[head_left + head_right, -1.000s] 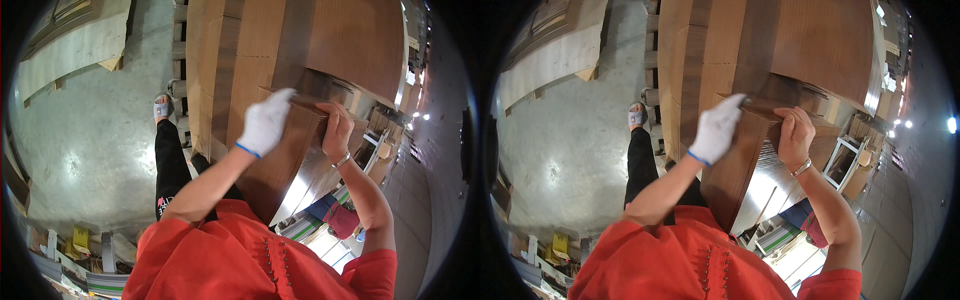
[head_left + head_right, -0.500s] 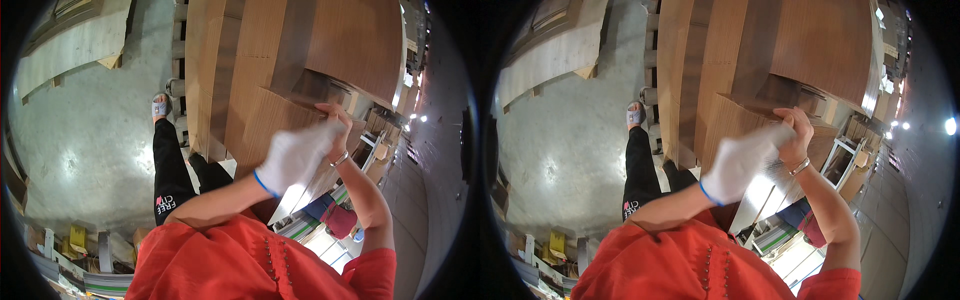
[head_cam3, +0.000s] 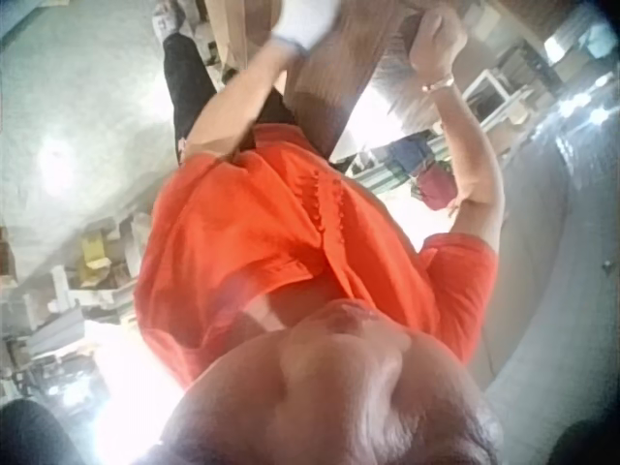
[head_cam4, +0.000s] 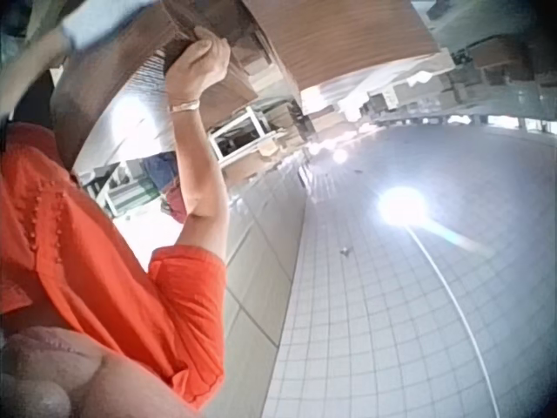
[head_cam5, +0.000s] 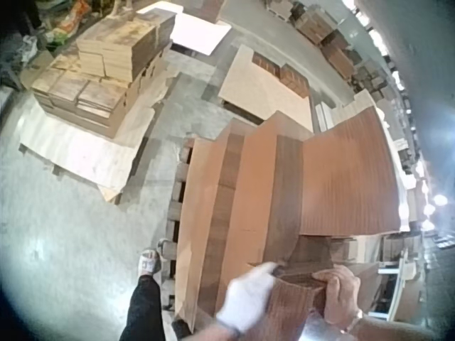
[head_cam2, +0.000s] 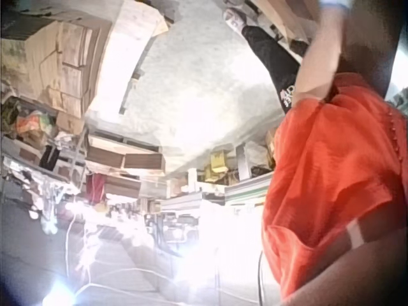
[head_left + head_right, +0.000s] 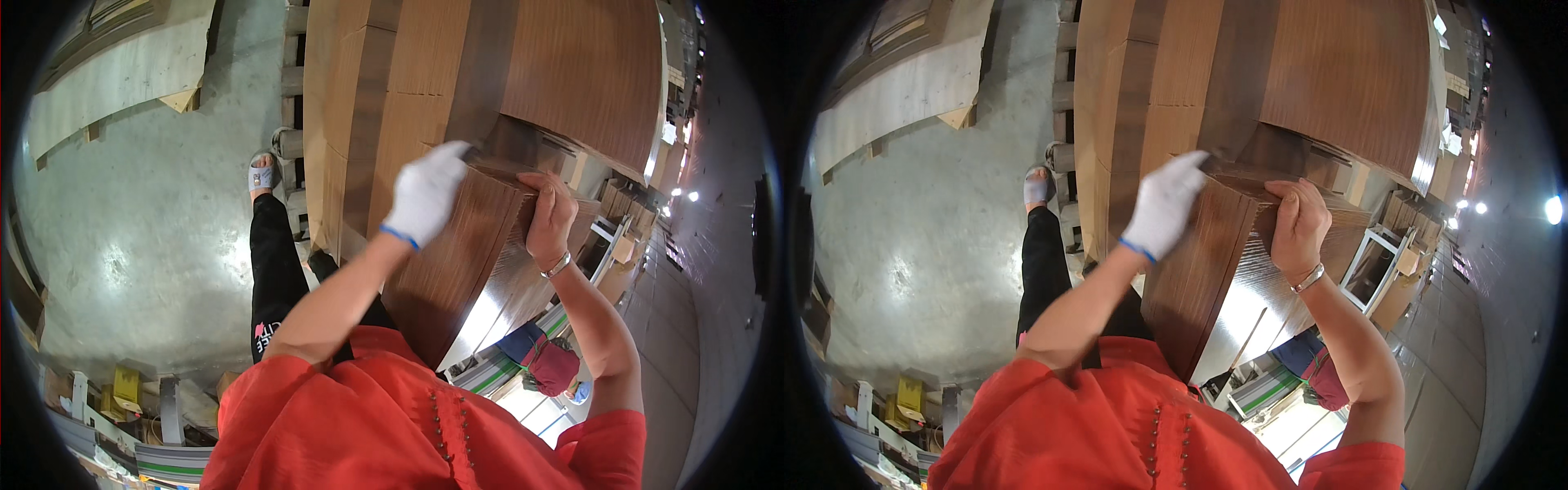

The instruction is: The person lifts wooden slotted panels from a stack and trims the edges of each panel using a blade while rotating the panels by hand.

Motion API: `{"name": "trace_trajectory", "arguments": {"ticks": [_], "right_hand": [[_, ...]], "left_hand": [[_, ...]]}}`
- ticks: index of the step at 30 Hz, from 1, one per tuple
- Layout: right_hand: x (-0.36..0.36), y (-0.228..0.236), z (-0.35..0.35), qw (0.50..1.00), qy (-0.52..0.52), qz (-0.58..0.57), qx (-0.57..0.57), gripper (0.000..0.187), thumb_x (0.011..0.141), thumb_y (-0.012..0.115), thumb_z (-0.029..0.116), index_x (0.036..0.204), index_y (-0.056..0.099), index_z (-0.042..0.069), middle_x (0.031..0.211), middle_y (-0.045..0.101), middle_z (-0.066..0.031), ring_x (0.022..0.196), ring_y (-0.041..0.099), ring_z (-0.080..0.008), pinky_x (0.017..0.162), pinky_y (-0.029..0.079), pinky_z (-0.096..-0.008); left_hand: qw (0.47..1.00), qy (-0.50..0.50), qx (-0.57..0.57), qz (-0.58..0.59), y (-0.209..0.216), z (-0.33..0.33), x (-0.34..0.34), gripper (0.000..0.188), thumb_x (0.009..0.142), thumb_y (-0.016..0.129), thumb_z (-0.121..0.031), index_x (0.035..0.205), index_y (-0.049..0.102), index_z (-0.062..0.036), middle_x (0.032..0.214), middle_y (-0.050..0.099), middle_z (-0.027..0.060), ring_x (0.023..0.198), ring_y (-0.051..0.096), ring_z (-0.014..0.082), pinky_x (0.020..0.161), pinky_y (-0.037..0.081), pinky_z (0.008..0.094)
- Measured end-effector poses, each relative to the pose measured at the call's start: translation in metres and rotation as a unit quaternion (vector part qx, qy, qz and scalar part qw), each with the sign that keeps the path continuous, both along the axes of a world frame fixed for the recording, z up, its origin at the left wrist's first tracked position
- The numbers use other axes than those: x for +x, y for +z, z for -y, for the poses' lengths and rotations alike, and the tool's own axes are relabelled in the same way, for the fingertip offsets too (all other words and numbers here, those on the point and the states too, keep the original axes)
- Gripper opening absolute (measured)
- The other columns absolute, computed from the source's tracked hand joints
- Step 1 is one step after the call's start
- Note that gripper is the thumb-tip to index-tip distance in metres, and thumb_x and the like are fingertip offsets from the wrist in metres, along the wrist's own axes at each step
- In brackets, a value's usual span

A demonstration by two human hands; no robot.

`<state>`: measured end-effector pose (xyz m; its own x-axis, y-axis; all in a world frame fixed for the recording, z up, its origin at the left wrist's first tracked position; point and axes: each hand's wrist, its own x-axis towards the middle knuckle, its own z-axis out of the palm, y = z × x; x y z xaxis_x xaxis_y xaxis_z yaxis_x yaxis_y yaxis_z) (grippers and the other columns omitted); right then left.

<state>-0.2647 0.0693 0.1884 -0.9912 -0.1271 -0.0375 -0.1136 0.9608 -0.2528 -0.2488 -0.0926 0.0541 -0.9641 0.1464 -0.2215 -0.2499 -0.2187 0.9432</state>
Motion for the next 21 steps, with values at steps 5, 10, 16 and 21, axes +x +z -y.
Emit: {"name": "trace_trajectory", "arguments": {"ticks": [5,10,16,21], "right_hand": [[-0.007,0.0,0.012,1.0,0.014,0.008,0.005,0.034,0.095,0.04,0.012,0.086,0.068,-0.003,0.087,0.071,-0.0152,0.085,0.065,-0.0372,0.095,0.047,-0.0463],[-0.003,0.004,0.006,1.0,-0.015,0.019,-0.01,0.033,0.094,0.04,0.01,0.086,0.069,-0.002,0.086,0.07,-0.0153,0.085,0.065,-0.0373,0.094,0.047,-0.0458],[0.002,0.003,0.003,1.0,0.002,0.007,0.007,0.033,0.095,0.04,0.012,0.086,0.068,-0.002,0.086,0.07,-0.0153,0.084,0.065,-0.0373,0.094,0.047,-0.0459],[0.0,0.001,0.004,1.0,-0.001,0.005,-0.003,0.033,0.096,0.04,0.013,0.085,0.067,-0.003,0.087,0.07,-0.0156,0.084,0.065,-0.0372,0.094,0.047,-0.0461]], "left_hand": [[0.963,-0.016,-0.007,0.269,-0.144,0.004,0.009,0.03,0.094,0.057,-0.018,0.117,0.067,-0.003,0.099,0.073,0.0124,0.087,0.066,0.0199,0.083,0.05,0.0328],[0.954,-0.012,0.152,0.256,-0.085,0.002,-0.003,0.027,0.096,0.058,-0.017,0.116,0.067,-0.0017,0.077,0.062,0.0004,0.065,0.052,0.009,0.061,0.044,0.0253],[0.921,-0.035,0.175,0.347,-0.084,0.01,-0.017,0.023,0.094,0.061,-0.019,0.107,0.068,-0.0015,0.062,0.048,-0.0036,0.054,0.042,0.0065,0.052,0.037,0.0251],[0.887,-0.083,0.294,0.346,-0.103,0.012,-0.014,0.022,0.092,0.067,-0.021,0.106,0.069,-0.0049,0.066,0.046,-0.0056,0.053,0.039,0.0074,0.053,0.035,0.0245]]}}
